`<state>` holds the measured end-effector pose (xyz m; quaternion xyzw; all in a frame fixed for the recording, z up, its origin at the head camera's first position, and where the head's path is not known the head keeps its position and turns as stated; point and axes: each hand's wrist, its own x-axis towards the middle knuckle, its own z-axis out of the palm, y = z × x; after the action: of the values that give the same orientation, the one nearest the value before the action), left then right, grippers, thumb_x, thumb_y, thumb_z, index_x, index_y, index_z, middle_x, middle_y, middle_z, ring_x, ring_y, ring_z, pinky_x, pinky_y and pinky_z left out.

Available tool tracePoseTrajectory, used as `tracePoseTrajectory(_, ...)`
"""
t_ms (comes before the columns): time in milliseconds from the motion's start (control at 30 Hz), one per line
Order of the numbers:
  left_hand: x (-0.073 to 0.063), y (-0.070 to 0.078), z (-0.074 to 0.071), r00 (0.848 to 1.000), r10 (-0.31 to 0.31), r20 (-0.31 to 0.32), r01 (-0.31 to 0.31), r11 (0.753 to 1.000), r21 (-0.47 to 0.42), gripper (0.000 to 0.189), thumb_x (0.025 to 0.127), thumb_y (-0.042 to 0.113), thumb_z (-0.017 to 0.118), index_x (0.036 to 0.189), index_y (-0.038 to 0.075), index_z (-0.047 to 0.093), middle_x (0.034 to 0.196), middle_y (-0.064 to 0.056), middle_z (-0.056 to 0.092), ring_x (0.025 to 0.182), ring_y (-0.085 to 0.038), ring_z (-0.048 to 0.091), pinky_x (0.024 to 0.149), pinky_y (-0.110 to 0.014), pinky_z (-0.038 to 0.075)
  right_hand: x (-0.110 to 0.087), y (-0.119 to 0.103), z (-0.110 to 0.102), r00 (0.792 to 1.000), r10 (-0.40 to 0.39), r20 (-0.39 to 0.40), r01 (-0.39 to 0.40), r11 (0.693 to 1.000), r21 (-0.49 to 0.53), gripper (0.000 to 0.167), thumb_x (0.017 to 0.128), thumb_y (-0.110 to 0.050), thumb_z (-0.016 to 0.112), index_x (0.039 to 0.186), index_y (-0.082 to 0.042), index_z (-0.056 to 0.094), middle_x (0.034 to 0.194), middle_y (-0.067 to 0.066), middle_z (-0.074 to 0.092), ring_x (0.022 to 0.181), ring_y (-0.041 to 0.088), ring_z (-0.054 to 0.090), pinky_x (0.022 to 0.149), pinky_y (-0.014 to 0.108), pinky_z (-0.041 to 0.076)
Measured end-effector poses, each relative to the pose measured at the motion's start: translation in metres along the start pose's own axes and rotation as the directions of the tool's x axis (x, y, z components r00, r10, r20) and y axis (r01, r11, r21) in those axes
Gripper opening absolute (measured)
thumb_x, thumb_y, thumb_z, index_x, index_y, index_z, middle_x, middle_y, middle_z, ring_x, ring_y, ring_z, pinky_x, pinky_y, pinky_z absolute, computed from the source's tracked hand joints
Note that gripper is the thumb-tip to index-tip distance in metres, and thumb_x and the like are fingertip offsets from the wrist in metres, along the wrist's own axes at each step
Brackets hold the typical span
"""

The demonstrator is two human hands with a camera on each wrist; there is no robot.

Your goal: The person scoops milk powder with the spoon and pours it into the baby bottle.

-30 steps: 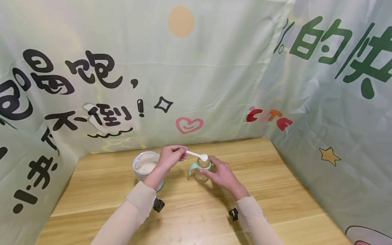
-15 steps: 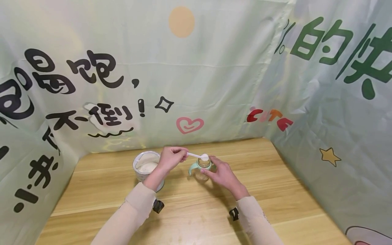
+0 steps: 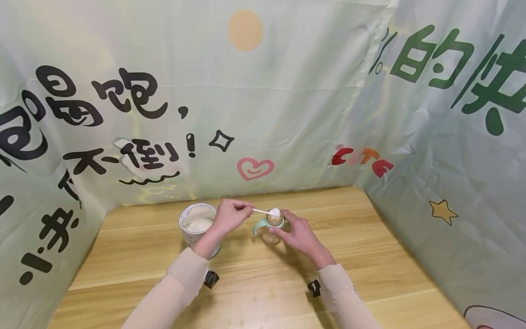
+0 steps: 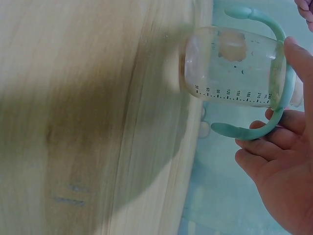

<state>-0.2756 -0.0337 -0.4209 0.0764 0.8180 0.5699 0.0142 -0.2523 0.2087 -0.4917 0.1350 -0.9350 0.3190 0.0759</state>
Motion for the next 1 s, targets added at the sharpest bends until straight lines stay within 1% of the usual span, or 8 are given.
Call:
tracePoseTrajectory(67, -0.001, 0.0004, 0.0, 1.0, 0.025, 0.004, -0.025, 1.0, 0.011, 0.018, 0.09, 0.01, 0.071, 0.1, 0.007, 0.085, 0.086, -0.011, 0.081, 0.067, -0.005, 0.061, 0.054, -0.02, 0.04, -0.0005, 0.0004, 0.0, 1.0, 0.001, -0.001, -0.001, 1.0, 0.007, 0.073, 0.096, -0.046, 0.077, 0.152, -0.004, 0.054, 0.155, 0.019, 0.056, 0.143, 0.04, 0.054, 0.12, 0.054, 0.043)
tracePoseTrajectory(133, -0.0018, 0.0008, -0.0001, 0.999, 0.046, 0.008, -0.046, 0.999, 0.026, 0.017, 0.091, 0.01, 0.071, 0.1, 0.007, 0.085, 0.088, -0.013, 0.081, 0.067, -0.004, 0.061, 0.055, -0.021, 0.04, -0.0006, 0.0008, 0.0, 1.0, -0.001, -0.003, 0.001, 1.0, 0.015, 0.074, 0.096, -0.046, 0.076, 0.152, -0.004, 0.054, 0.155, 0.019, 0.056, 0.143, 0.04, 0.054, 0.12, 0.054, 0.043)
tracePoseTrajectory(233, -0.0026, 0.0006, 0.0, 0.998, 0.068, 0.012, -0.069, 0.996, 0.048, 0.016, 0.092, 0.01, 0.071, 0.099, 0.007, 0.085, 0.093, -0.011, 0.082, 0.073, -0.005, 0.065, 0.059, -0.021, 0.045, -0.001, 0.0011, -0.0004, 1.0, -0.002, -0.006, 0.002, 1.0, 0.025, 0.074, 0.096, -0.047, 0.076, 0.152, -0.004, 0.054, 0.154, 0.019, 0.056, 0.143, 0.04, 0.054, 0.12, 0.055, 0.043)
tracePoseTrajectory(367, -0.0034, -0.0009, -0.0001, 0.994, 0.105, 0.019, -0.106, 0.991, 0.077, 0.014, 0.092, 0.008, 0.072, 0.099, 0.007, 0.085, 0.099, -0.009, 0.082, 0.081, -0.009, 0.07, 0.065, -0.023, 0.051, -0.0012, 0.0011, -0.0007, 1.0, -0.01, -0.008, 0.01, 0.999, 0.03, 0.073, 0.096, -0.046, 0.077, 0.152, -0.004, 0.054, 0.154, 0.018, 0.057, 0.143, 0.039, 0.054, 0.119, 0.054, 0.043)
tracePoseTrajectory(533, -0.0039, -0.0024, 0.0, 0.99, 0.134, 0.031, -0.136, 0.987, 0.086, 0.014, 0.092, 0.006, 0.072, 0.096, 0.008, 0.086, 0.101, -0.01, 0.082, 0.081, -0.01, 0.07, 0.067, -0.023, 0.052, -0.0015, 0.0016, -0.0009, 1.0, -0.024, -0.007, 0.024, 0.999, 0.028, 0.07, 0.096, -0.045, 0.076, 0.15, -0.005, 0.055, 0.152, 0.016, 0.06, 0.141, 0.037, 0.057, 0.118, 0.053, 0.045)
tracePoseTrajectory(767, -0.0036, -0.0036, 0.0001, 0.991, 0.132, 0.036, -0.135, 0.987, 0.083, 0.015, 0.091, 0.006, 0.072, 0.096, 0.009, 0.086, 0.103, -0.009, 0.082, 0.08, -0.007, 0.067, 0.067, -0.023, 0.05, -0.0013, 0.002, -0.0005, 0.999, -0.033, -0.011, 0.034, 0.999, 0.037, 0.068, 0.097, -0.045, 0.076, 0.149, -0.006, 0.057, 0.149, 0.016, 0.062, 0.138, 0.037, 0.059, 0.116, 0.054, 0.047)
tracePoseTrajectory(900, -0.0038, -0.0041, -0.0002, 0.992, 0.114, 0.048, -0.117, 0.991, 0.067, 0.015, 0.092, 0.008, 0.072, 0.099, 0.006, 0.085, 0.093, -0.009, 0.082, 0.076, -0.006, 0.066, 0.065, -0.022, 0.05, -0.0007, 0.0021, 0.0001, 0.999, -0.04, -0.018, 0.041, 0.999, 0.032, 0.066, 0.096, -0.045, 0.077, 0.147, -0.007, 0.059, 0.148, 0.015, 0.063, 0.138, 0.037, 0.06, 0.116, 0.053, 0.048)
tracePoseTrajectory(1000, -0.0034, -0.0052, 0.0, 0.995, 0.088, 0.054, -0.091, 0.994, 0.059, 0.015, 0.093, 0.009, 0.072, 0.1, 0.005, 0.084, 0.083, -0.007, 0.08, 0.072, -0.005, 0.063, 0.062, -0.021, 0.047, -0.0007, 0.0016, 0.0005, 0.999, -0.037, -0.02, 0.038, 0.999, 0.028, 0.066, 0.096, -0.044, 0.077, 0.147, -0.007, 0.059, 0.15, 0.016, 0.062, 0.139, 0.037, 0.059, 0.117, 0.054, 0.047)
